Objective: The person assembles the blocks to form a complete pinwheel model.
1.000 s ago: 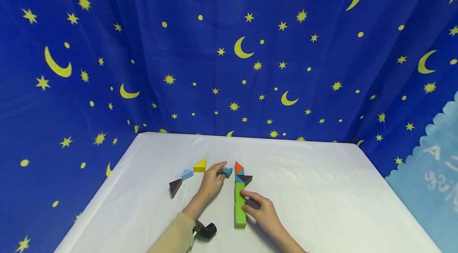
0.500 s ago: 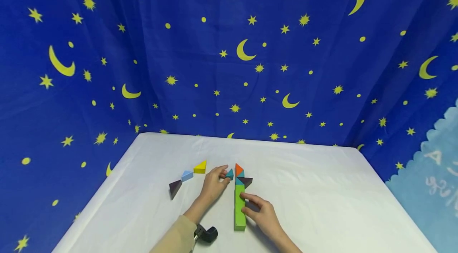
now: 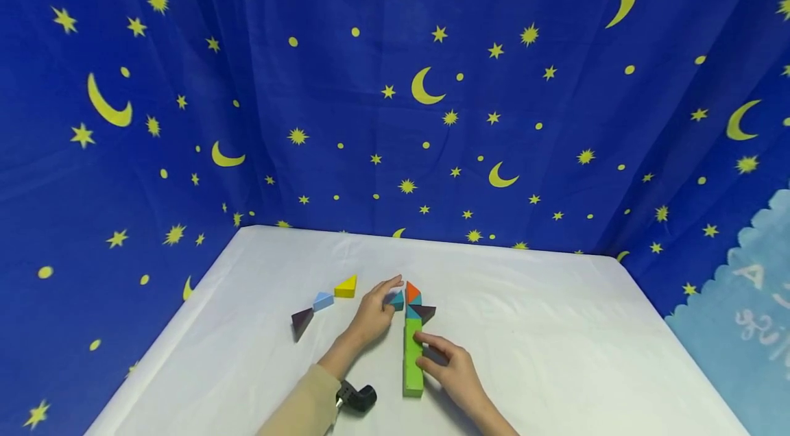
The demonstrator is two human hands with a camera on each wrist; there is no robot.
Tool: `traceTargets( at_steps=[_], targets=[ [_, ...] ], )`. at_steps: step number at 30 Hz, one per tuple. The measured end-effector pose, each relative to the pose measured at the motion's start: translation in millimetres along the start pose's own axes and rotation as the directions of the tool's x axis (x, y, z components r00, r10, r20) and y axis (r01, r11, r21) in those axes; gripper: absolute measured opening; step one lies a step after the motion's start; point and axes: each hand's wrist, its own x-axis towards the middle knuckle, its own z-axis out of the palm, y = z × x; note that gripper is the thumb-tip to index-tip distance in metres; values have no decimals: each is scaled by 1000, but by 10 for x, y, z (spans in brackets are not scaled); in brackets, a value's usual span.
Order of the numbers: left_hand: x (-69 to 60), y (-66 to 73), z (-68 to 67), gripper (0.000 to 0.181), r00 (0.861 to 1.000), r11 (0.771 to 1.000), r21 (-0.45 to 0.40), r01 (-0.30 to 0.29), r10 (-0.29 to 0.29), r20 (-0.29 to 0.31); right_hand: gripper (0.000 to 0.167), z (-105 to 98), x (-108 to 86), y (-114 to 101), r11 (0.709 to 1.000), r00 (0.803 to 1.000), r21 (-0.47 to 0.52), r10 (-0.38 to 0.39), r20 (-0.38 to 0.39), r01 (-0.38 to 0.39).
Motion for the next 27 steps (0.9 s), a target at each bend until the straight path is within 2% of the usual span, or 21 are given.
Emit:
traceTargets(
  at_steps=[4,8,13,18,21,27],
  targets=[
    [-4,-30,-12,60,998,1000,-12,2,-1,55,38,0,-25,-124,1000,1000,15,6,13,-6],
    [-4,-33,-5,57,998,1000,-15,15,-14,68,39,6,-12,-56,1000,1000,6,17,10,-17],
    [-3,-39,1,53,999,1000,4,25,-25,37,42,6,15,47,1000,1000,6,21,1,-21],
    [-24,-46,-15,53,1000,999,29,21,-21,-5,42,7,31,42,999,999,-8,36,10,-36],
    [-38,-46,-25,52,1000,998,54,8,-7,-22,41,-1,25,-40,999,999,-14,40,17,-39],
    [-53,-56,-12,49,998,995,96,40,-35,-55,40,-16,-51,-328,998,999,-28,48,21,-47]
  ],
)
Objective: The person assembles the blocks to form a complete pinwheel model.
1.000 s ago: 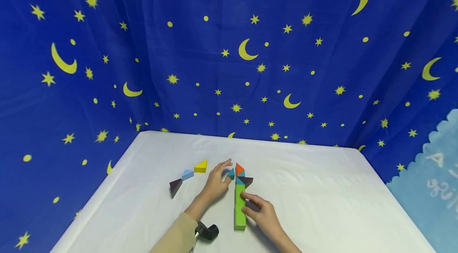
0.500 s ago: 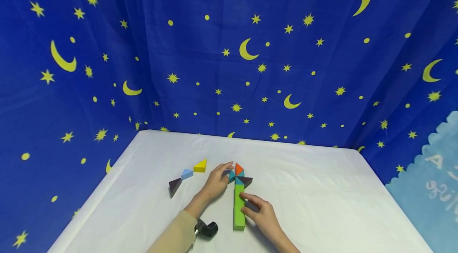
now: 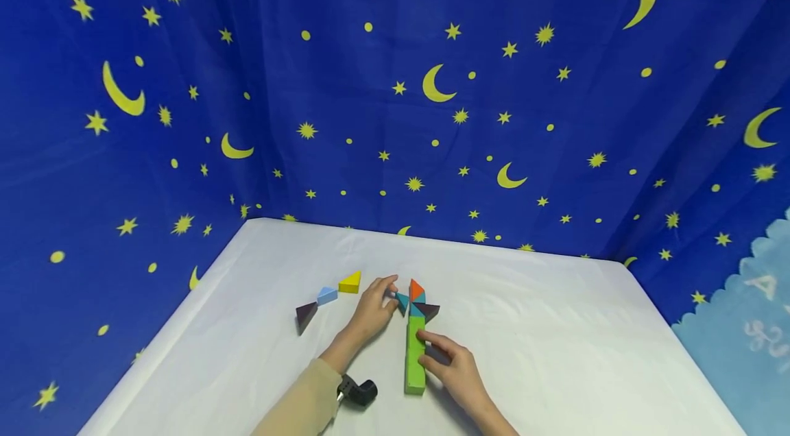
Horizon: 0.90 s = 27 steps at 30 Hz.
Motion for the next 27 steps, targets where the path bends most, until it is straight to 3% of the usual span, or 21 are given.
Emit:
traceTargets(
  at_steps=[3,7,11,20,27],
  targets=[
    [18,3,5,50,1000,1000,-13,19,-19,1,39,-7,-21,-56,1000,1000,-2,7,1,-7],
    [6,11,-13,55,998,997,-68,39,-36,51,39,-7,-29,-48,1000,1000,10,5,10,-5],
    [22,17,-41,57,997,992,-122,32,-23,76,39,-3,-5,-30,1000,1000,21,1,7,-1],
    [60,2,-4,54,999,989,-144,45,-43,16,39,2,2,-51,1000,1000,28,9,13,-10],
    [100,1,36,53,999,988,-152,33,-38,-31,41,7,60,184,999,1000,42,24,5,-24]
  ],
)
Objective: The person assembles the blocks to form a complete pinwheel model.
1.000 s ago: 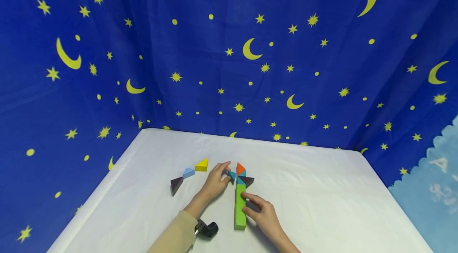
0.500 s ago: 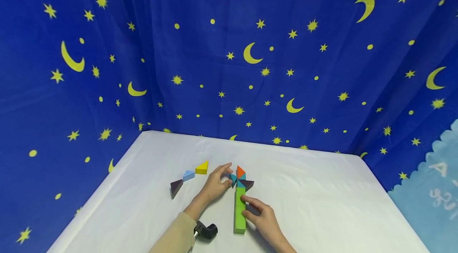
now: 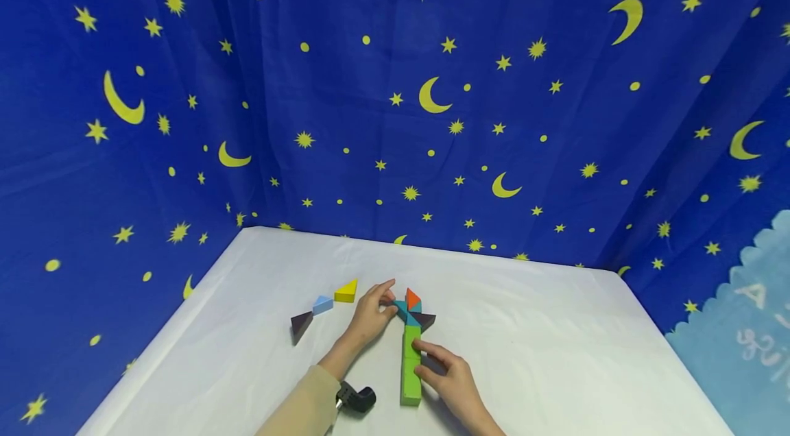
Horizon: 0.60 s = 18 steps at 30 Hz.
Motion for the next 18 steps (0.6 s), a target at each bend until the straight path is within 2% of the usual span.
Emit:
traceTargets(
  at_steps=[5,10,18],
  targets=[
    [35,-15,8,53,1000,1000,-7,6,-6,-18,44,4,38,151,1000,1000,-18,17,-10,-18],
    [43,-21,10,51,1000,1000,-6,15,-15,-22,45,9,32,154,1000,1000,-16,20,-1,-20],
    [56,-8,6,50,999,1000,8,9,-9,-47,43,13,33,152,999,1000,-50,-17,-13,17]
  ],
)
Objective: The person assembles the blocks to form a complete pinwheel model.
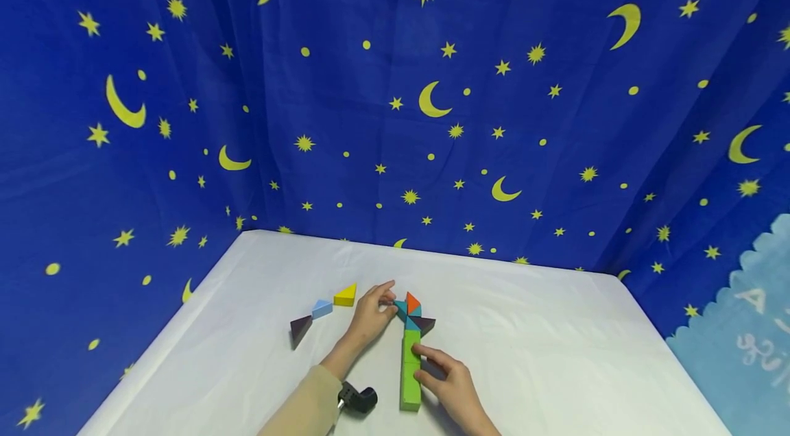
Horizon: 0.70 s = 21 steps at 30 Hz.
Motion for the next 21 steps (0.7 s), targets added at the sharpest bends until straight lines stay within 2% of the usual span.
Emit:
traceTargets(
  at_steps=[4,7,9,11,13,15,18,21],
  targets=[
    [-7,69,-90,50,1000,999,36,-13,13,21,43,4,5,5,1000,1000,-6,-5,4,5],
    [4,132,-210,50,998,995,83,-51,48,33,43,-15,12,10,1000,1000,-2,-2,4,2],
    [19,146,-301,51,997,988,132,-78,79,-3,43,-35,12,0,1000,1000,1,6,1,-6],
    [32,130,-397,51,992,980,179,-86,100,-73,42,-50,10,-30,1000,1000,5,7,1,-7],
    [36,86,-481,51,984,969,233,-77,111,-137,41,-60,-1,-90,1000,1000,14,9,2,-9],
    [24,33,-545,52,980,959,279,-46,97,-172,40,-62,-22,-171,1000,1000,21,9,5,-9],
    [-6,-43,-596,52,983,941,339,-6,67,-169,39,-57,-48,-249,999,1000,35,6,11,-6],
    [-32,-90,-613,51,989,921,390,-4,62,-136,40,-35,-45,-189,999,1000,36,14,13,-14]
  ],
)
